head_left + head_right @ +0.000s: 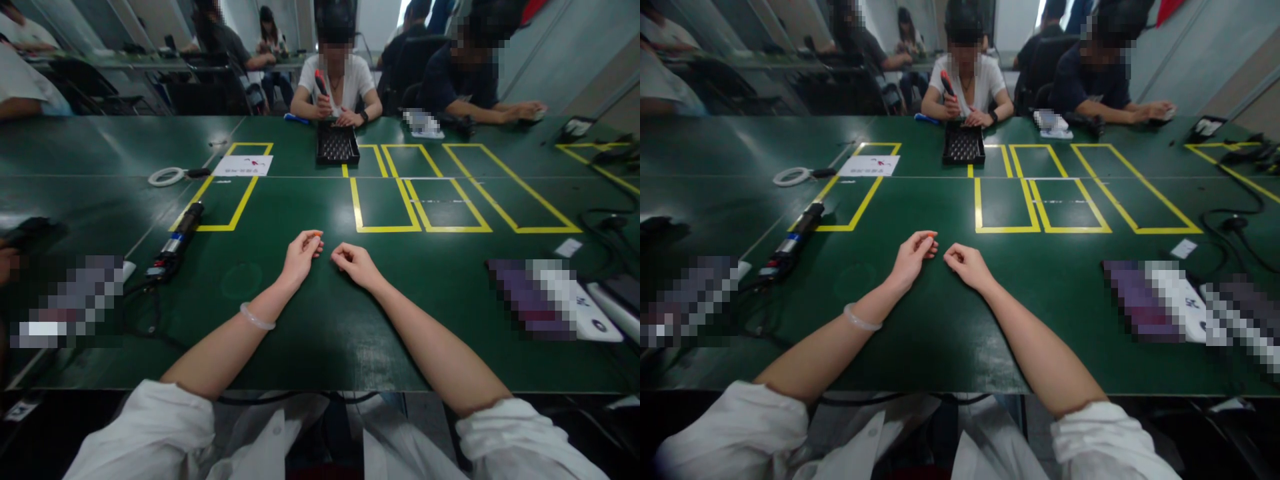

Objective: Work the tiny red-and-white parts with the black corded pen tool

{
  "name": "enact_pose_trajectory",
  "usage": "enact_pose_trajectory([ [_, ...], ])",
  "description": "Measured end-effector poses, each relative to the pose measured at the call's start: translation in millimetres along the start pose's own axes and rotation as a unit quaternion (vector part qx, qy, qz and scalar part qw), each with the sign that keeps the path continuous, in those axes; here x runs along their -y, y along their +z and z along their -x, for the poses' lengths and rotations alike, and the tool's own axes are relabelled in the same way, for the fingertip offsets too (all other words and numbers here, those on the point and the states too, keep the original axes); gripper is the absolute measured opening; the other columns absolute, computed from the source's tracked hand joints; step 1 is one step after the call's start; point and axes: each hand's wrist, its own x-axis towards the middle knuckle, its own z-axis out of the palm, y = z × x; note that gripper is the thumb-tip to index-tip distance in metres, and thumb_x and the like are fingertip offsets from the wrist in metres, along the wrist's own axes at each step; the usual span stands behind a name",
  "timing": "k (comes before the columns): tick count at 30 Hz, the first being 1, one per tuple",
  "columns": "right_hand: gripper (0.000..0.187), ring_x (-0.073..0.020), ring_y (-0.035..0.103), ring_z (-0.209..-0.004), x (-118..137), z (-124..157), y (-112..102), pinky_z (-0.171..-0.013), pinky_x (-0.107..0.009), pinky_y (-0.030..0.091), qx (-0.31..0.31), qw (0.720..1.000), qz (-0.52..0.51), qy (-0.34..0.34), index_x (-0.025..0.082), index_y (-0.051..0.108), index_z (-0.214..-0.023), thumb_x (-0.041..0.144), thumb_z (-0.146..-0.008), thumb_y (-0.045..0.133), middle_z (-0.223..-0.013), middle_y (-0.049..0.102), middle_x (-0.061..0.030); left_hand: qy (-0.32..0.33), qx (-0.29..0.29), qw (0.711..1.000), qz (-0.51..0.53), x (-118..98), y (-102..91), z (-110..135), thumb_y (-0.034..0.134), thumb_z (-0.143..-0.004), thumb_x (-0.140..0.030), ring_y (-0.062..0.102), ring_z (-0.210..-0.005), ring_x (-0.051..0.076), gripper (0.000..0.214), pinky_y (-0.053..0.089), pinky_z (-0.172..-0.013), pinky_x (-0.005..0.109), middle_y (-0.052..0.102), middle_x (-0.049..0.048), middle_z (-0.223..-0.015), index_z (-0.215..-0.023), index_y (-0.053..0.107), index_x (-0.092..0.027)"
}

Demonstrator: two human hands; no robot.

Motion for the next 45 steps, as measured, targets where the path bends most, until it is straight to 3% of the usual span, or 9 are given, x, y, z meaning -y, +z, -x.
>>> enact_pose_trajectory([
  [6, 0.019, -0.0098, 0.049, -0.057, -0.4, 3.1, 4.8, -0.057, -0.023, 0.039, 0.016, 0.999, -0.028, -0.005, 0.018, 0.059, -0.089, 0.035, -0.085, 0.058, -0.065, 0.053, 0.0042, 0.002, 0.081, 0.996, -0.035, 2.1, -22.4, 23.9, 0.063, -0.083, -0.039, 0.063, -0.083, 0.015, 0.042, 0.049, -0.079, 0.030, 0.067, 0.0058, -0.094, -0.118, 0.061, -0.017],
  [10, 0.031, -0.0105, 0.054, -0.061, 1.8, 6.3, 6.9, -0.061, -0.024, 0.043, 0.034, 0.997, -0.071, -0.009, 0.019, 0.054, -0.108, 0.039, -0.084, 0.061, -0.073, 0.057, 0.0034, -0.003, 0.111, 0.994, -0.003, 2.5, -19.6, 27.5, 0.071, -0.077, -0.038, 0.064, -0.082, 0.016, 0.036, 0.049, -0.078, 0.030, 0.066, 0.0040, -0.087, -0.102, 0.059, -0.016],
  [14, 0.036, -0.0105, 0.056, -0.063, 0.7, 6.5, 7.1, -0.061, -0.024, 0.045, 0.048, 0.994, -0.098, -0.010, 0.020, 0.054, -0.109, 0.045, -0.084, 0.063, -0.078, 0.061, 0.0012, -0.022, 0.140, 0.990, 0.000, -0.7, -18.4, 27.0, 0.071, -0.077, -0.041, 0.064, -0.079, 0.016, 0.032, 0.050, -0.078, 0.032, 0.068, 0.0047, -0.084, -0.094, 0.062, -0.016],
  [24, 0.035, -0.0114, 0.058, -0.068, -5.3, 4.3, 7.5, -0.064, -0.025, 0.050, 0.033, 0.990, -0.139, -0.016, 0.020, 0.056, -0.099, 0.049, -0.082, 0.068, -0.084, 0.064, -0.0015, -0.040, 0.116, 0.992, 0.015, 0.9, -18.2, 23.4, 0.062, -0.083, -0.049, 0.064, -0.077, 0.017, 0.037, 0.050, -0.076, 0.033, 0.070, 0.0077, -0.085, -0.097, 0.065, -0.015],
  [32, 0.034, -0.0103, 0.054, -0.064, -1.8, 4.4, 5.6, -0.061, -0.025, 0.046, 0.027, 0.992, -0.123, -0.012, 0.020, 0.056, -0.099, 0.045, -0.079, 0.069, -0.084, 0.061, -0.0004, -0.006, 0.126, 0.992, -0.007, 1.4, -17.4, 26.7, 0.066, -0.081, -0.039, 0.062, -0.080, 0.015, 0.028, 0.049, -0.079, 0.031, 0.066, 0.0040, -0.087, -0.098, 0.065, -0.017],
  [37, 0.028, -0.0100, 0.050, -0.059, 1.3, 4.1, 2.2, -0.057, -0.024, 0.041, 0.016, 0.997, -0.074, -0.009, 0.019, 0.056, -0.089, 0.045, -0.082, 0.066, -0.070, 0.055, 0.0027, 0.004, 0.121, 0.993, -0.011, 3.5, -17.3, 26.0, 0.070, -0.077, -0.034, 0.063, -0.092, 0.018, 0.030, 0.048, -0.087, 0.034, 0.066, 0.0058, -0.096, -0.102, 0.063, -0.018],
  [45, 0.024, -0.0096, 0.048, -0.057, 2.3, 5.5, 3.5, -0.055, -0.023, 0.040, 0.011, 0.999, -0.029, -0.030, 0.019, 0.056, -0.095, 0.034, -0.079, 0.068, -0.070, 0.055, 0.0037, -0.025, 0.126, 0.992, 0.006, 2.9, -17.3, 24.0, 0.071, -0.076, -0.035, 0.064, -0.092, 0.019, 0.030, 0.047, -0.090, 0.035, 0.067, 0.0070, -0.099, -0.098, 0.063, -0.016],
])
